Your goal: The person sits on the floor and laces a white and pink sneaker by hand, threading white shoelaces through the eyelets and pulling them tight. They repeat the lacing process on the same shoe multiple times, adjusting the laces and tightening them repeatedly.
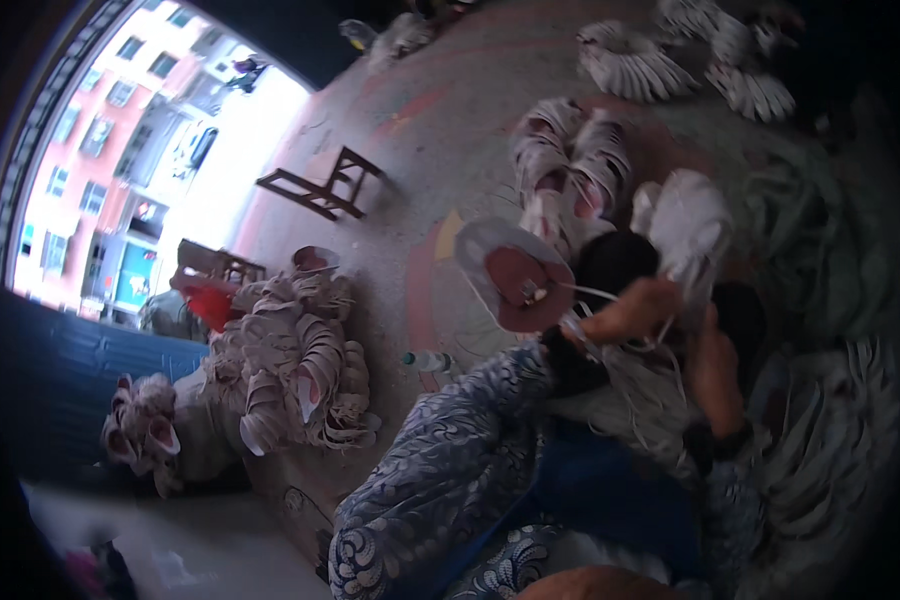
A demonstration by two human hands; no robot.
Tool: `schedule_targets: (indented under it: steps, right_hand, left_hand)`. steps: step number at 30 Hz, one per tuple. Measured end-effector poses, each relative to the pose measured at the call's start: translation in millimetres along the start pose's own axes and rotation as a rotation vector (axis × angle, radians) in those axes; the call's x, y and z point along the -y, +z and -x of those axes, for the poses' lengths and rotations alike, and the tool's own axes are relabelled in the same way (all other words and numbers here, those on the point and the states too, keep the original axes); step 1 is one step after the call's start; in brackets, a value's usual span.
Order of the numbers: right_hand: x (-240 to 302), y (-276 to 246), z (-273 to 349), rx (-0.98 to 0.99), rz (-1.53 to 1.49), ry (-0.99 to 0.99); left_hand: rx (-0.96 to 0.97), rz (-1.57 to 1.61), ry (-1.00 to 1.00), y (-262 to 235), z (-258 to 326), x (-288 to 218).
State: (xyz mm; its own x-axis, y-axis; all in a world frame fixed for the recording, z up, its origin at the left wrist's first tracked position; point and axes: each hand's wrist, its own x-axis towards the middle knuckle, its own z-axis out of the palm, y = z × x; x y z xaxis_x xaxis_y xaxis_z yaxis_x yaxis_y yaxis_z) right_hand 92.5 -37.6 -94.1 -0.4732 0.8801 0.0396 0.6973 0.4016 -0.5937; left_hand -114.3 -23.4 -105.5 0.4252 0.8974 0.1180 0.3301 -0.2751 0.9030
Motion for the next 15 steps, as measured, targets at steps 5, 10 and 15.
schedule_targets:
  steps: [5, 10, 15]
  right_hand:
    - [-4, 3, -19, -0.065, 0.028, -0.138]
    - [-1, -14, -28, -0.063, 0.185, 0.039]
    - [-8, -11, -17, -0.098, -0.028, 0.053]
  left_hand:
    - [-0.103, -0.014, 0.159, -3, 22, 65]
    - [-0.130, 0.340, -0.568, -20, 13, -28]
    - [-0.140, -0.139, -0.295, 1, 18, -31]
